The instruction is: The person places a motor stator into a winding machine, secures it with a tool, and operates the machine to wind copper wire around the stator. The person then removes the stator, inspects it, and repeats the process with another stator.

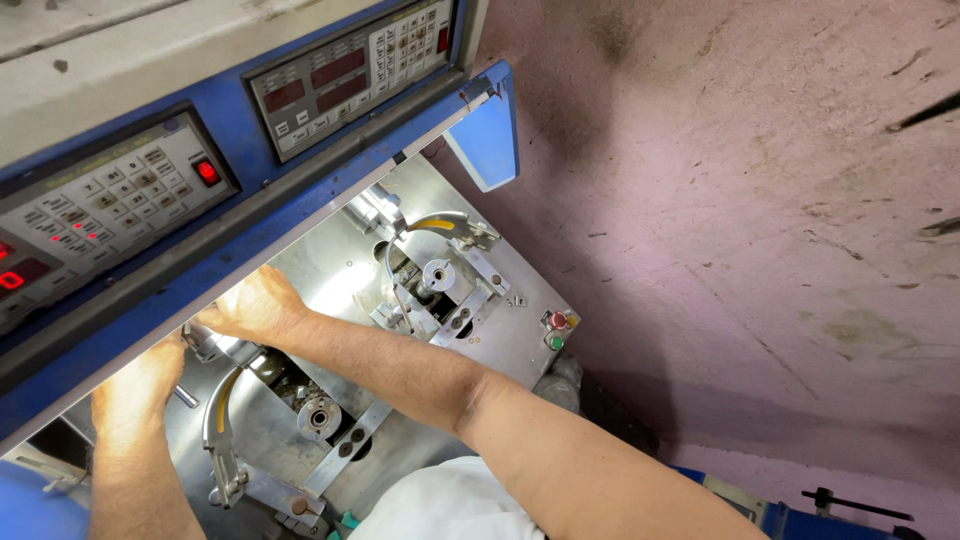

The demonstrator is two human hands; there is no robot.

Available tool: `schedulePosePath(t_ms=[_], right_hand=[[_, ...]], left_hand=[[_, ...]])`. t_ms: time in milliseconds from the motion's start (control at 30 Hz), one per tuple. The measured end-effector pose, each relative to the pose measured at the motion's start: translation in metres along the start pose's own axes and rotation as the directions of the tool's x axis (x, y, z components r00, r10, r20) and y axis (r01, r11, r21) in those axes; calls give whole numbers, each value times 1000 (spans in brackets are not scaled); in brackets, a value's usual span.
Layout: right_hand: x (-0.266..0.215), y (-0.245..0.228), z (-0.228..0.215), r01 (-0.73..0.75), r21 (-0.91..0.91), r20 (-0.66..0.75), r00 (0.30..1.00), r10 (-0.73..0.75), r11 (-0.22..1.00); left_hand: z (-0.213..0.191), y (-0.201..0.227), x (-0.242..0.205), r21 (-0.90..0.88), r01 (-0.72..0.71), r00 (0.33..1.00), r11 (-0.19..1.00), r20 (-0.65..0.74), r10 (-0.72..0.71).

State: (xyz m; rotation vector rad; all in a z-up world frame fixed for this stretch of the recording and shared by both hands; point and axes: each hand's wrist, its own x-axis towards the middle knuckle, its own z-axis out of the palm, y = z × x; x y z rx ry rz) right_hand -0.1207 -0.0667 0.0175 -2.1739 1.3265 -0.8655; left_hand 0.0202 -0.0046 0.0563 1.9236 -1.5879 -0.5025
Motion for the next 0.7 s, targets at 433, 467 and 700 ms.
schedulePosePath(t_ms=[433, 467, 700], right_hand=[[-3, 2, 5, 10, -14, 18, 1000, -10, 1000], [-4, 3, 4, 25, -16, 14, 1000, -24, 1000], [-4, 4, 7, 15, -20, 23, 1000, -15, 1000]], left_hand=[[-1, -1, -1, 21, 19, 1000, 1000, 7, -20], [-1, 2, -2, -2, 24, 1000, 1000, 4, -24], [-3, 4, -1, -5, 98, 993, 995, 61, -98]])
